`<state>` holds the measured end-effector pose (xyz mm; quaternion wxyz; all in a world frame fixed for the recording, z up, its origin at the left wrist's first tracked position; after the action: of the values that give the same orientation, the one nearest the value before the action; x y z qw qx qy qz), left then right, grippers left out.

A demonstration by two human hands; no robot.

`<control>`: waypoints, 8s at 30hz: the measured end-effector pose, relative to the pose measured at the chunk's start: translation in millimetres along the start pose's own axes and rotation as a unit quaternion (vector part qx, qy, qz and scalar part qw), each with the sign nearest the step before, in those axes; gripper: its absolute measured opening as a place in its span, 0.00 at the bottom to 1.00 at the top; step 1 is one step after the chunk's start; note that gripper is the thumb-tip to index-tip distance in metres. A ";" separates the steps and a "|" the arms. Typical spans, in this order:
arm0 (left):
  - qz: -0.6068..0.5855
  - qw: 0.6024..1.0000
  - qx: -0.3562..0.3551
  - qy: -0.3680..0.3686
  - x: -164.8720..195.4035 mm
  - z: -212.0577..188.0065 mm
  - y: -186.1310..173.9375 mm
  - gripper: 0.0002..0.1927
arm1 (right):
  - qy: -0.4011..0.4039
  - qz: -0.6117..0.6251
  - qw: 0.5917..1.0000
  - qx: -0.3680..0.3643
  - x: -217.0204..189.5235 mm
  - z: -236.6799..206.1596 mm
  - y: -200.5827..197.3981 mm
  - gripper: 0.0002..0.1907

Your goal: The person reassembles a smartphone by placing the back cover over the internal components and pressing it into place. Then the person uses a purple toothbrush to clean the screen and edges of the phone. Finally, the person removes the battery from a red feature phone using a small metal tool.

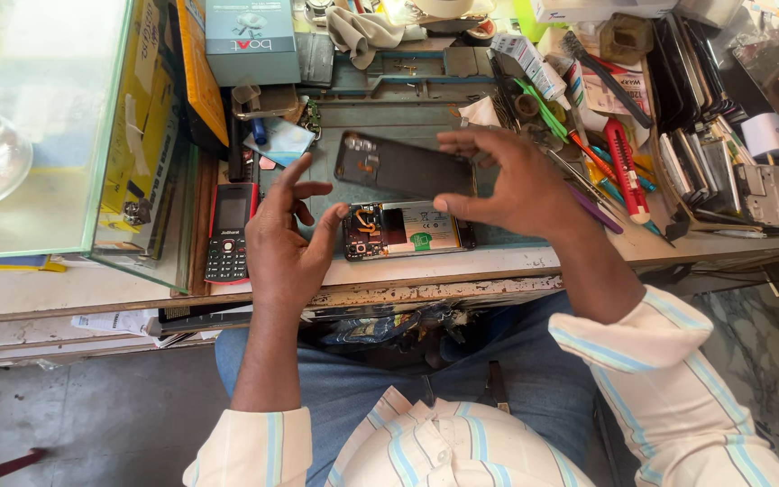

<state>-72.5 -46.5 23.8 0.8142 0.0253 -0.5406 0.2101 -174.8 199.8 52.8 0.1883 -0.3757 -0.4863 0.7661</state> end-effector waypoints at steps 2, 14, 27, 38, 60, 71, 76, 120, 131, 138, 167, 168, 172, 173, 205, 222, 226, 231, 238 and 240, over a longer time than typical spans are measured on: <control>-0.016 0.999 -0.010 0.032 4.4 -0.1 1.4 0.34 | -0.001 -0.009 1.000 -0.008 -2.7 -5.2 -0.8 0.40; -0.011 0.998 -0.015 0.068 12.7 -4.1 0.0 0.20 | -0.015 0.079 0.996 -0.036 -7.4 -13.9 11.8 0.39; -0.094 0.994 -0.037 0.042 12.1 -3.6 0.9 0.23 | 0.202 0.430 0.878 -0.052 32.1 -19.6 39.2 0.27; 0.128 0.978 -0.143 0.078 23.3 -5.2 13.5 0.75 | 0.188 0.463 0.866 -0.030 47.4 -17.2 32.5 0.24; 0.085 0.982 -0.143 -0.089 9.4 7.4 10.7 0.51 | 0.094 0.326 0.940 -0.010 63.2 14.3 31.7 0.20; -0.189 0.953 -0.131 -0.197 -8.8 11.2 20.8 0.51 | 0.093 0.324 0.942 -0.002 65.6 16.2 36.3 0.19; -0.229 0.939 -0.125 -0.224 -19.4 10.8 22.2 0.48 | 0.036 0.263 0.963 0.051 60.7 14.4 30.2 0.17; -0.054 0.983 -0.155 -0.081 5.1 4.0 18.9 0.51 | -0.109 0.202 0.973 0.012 26.7 -10.0 21.4 0.13; -0.117 0.970 -0.081 -0.195 -25.1 24.7 25.7 0.33 | -0.030 0.325 0.943 -0.068 48.0 -6.3 38.2 0.20; -0.139 0.967 -0.021 -0.213 -28.8 37.2 36.6 0.25 | -0.056 0.380 0.923 -0.038 46.1 -12.3 33.0 0.24; -0.034 0.998 0.013 0.052 9.9 31.9 32.3 0.11 | -0.101 0.085 0.981 0.141 21.2 -22.8 9.2 0.17; -0.039 0.998 0.002 0.056 12.2 30.4 34.3 0.11 | -0.106 0.087 0.980 0.142 20.0 -23.0 9.1 0.16; -0.084 0.996 -0.027 0.025 12.9 29.4 41.3 0.10 | -0.093 0.082 0.983 0.137 20.1 -22.0 10.8 0.15; -0.102 0.994 -0.032 0.004 10.7 30.4 43.1 0.09 | -0.094 0.084 0.983 0.136 20.0 -21.7 10.7 0.15; -0.006 0.983 -0.121 0.140 31.1 22.2 66.2 0.09 | -0.180 -0.004 0.972 0.150 -18.2 -22.0 7.1 0.15; -0.104 0.988 -0.052 0.104 40.9 27.7 46.5 0.09 | -0.065 0.226 0.968 0.091 38.8 -20.0 26.5 0.16; -0.102 0.989 -0.047 0.100 39.4 24.6 47.2 0.09 | -0.048 0.217 0.970 0.097 48.3 -23.3 34.1 0.19; -0.119 0.989 -0.042 0.079 32.7 26.7 49.0 0.09 | -0.060 0.264 0.959 0.083 47.5 -19.0 31.6 0.19; -0.203 0.979 -0.017 0.001 10.4 29.2 53.3 0.10 | -0.046 0.290 0.955 -0.031 36.8 -18.6 47.3 0.20; -0.222 0.974 -0.036 -0.028 3.9 29.9 57.7 0.11 | -0.078 0.364 0.927 -0.029 35.6 -19.8 48.0 0.20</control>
<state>-118.6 -0.7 28.9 0.8253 0.1210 -0.5516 0.0033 -179.1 213.1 -8.6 -0.1534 -0.4712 -0.3509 0.7946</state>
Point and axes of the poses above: each hand's wrist, its own z-axis towards the middle knuckle, its own y-axis out of the palm, x = y × z, the point moved 7 cm from there along z, towards the middle knuckle, and after that the axes turned 15 degrees about -z, right-handed, at the moved point
